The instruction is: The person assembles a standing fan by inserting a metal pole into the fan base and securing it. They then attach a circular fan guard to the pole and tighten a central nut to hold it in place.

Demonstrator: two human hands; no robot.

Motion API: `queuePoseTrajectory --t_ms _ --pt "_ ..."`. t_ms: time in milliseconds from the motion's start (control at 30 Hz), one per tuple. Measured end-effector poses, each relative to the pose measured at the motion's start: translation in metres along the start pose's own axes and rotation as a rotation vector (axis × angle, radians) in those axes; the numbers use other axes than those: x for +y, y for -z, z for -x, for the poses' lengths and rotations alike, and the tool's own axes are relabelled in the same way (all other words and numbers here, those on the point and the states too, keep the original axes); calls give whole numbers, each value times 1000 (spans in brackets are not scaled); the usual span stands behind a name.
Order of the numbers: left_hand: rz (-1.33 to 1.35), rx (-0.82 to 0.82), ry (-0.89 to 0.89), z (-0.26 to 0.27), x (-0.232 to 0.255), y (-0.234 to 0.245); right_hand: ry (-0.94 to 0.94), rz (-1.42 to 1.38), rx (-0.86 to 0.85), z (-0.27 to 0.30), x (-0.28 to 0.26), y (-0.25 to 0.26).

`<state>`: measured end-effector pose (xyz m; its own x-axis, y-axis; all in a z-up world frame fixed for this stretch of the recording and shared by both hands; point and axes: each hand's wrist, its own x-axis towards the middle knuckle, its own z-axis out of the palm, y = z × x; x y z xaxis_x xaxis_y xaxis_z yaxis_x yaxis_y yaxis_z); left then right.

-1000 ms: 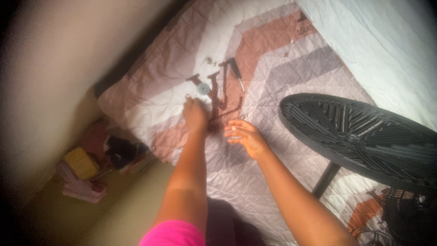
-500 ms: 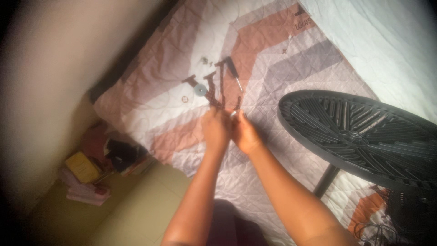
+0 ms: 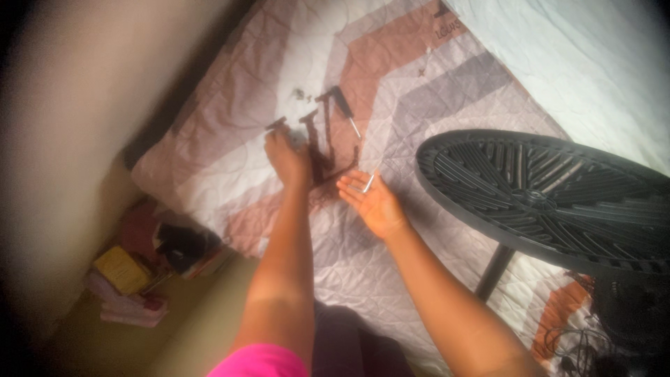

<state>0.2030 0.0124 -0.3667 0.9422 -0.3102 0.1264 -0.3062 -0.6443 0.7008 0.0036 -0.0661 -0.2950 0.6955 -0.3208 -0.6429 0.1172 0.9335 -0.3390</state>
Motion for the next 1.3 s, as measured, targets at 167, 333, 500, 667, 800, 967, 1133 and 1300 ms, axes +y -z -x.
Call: queuePoseTrajectory --t_ms 167,333,500,667,800,967,1133,1300 --pt "-151 -159 127 1 -21 -26 1 36 18 29 -1 -2" --pt "-185 -257 148 15 -41 -26 8 40 54 68 -8 8" --pt "959 -529 844 57 -22 -33 80 6 249 118 -26 41" --pt "1569 -666 1166 104 55 -30 270 -135 341 187 -43 115" --pt "1406 -696 1201 110 113 -31 576 -343 550 244 -95 167" --pt "1270 -785 1058 79 143 -31 740 -81 738 294 -202 122" --pt "1093 -858 973 70 173 -15 744 101 884 287 -274 54" --pt "992 -805 858 91 189 -28 628 149 927 291 -298 55"
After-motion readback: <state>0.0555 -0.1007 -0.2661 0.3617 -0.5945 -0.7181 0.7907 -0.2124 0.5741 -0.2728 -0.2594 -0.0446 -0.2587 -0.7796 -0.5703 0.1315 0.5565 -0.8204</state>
